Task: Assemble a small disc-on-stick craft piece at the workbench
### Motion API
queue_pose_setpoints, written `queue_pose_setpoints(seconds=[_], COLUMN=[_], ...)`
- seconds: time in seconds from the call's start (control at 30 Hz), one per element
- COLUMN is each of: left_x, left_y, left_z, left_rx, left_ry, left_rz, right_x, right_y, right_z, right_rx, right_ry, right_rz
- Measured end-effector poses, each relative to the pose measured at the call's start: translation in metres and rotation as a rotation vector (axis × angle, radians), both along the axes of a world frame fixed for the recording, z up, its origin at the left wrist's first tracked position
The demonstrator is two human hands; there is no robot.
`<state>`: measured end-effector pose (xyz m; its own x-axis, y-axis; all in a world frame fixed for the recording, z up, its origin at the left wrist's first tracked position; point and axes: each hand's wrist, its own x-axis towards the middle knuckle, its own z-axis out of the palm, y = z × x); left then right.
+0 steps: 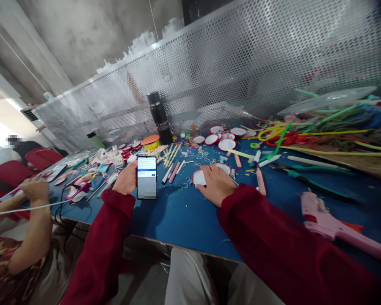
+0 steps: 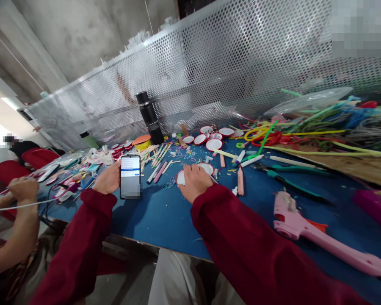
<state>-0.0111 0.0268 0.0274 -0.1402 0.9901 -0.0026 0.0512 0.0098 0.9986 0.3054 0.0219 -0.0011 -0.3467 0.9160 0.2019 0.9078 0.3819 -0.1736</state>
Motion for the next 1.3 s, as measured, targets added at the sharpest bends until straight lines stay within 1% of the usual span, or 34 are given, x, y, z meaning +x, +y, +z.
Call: queue_pose_setpoints(seconds=[0.1,0.2,0.33,0.53,0.7,0.83,1.0,1.13,1.3], left_x=[0.003,0.004,0.000,0.000,0.001,-0.001,-0.004,-0.001,0.003], left_y=[-0.001,-0.001,0.002,0.005,0.004,0.004,0.005,0.005,0.002], left_z=[0.000,-0.001,-0.003,-0.003,-0.005,-0.005,-0.003,-0.002,0.000], left_rx=[0.055,0.043,0.029,0.013,0.030,0.003,-0.003,-0.004,-0.048], left_ry=[-0.118,-0.167,-0.143,-0.168,-0.152,-0.190,-0.172,-0.194,-0.213], left_rz=[0.003,-0.009,-0.016,0.036,0.013,0.022,-0.022,0.020,0.028], right_x=[0.000,0.000,0.000,0.000,0.000,0.000,0.001,0.001,0.002], right_y=[-0.001,0.000,0.002,0.002,0.002,0.003,0.005,0.010,0.013], right_z=[0.001,0.000,-0.003,-0.003,-0.003,-0.004,-0.009,-0.017,-0.022], right_rx=[0.002,0.013,0.022,0.007,0.018,0.021,0.061,0.122,0.175], right_ry=[-0.012,-0.009,-0.005,0.016,0.014,0.013,-0.009,0.000,0.016], right_rz=[-0.005,-0.004,-0.008,-0.012,-0.004,-0.018,-0.008,-0.007,-0.002])
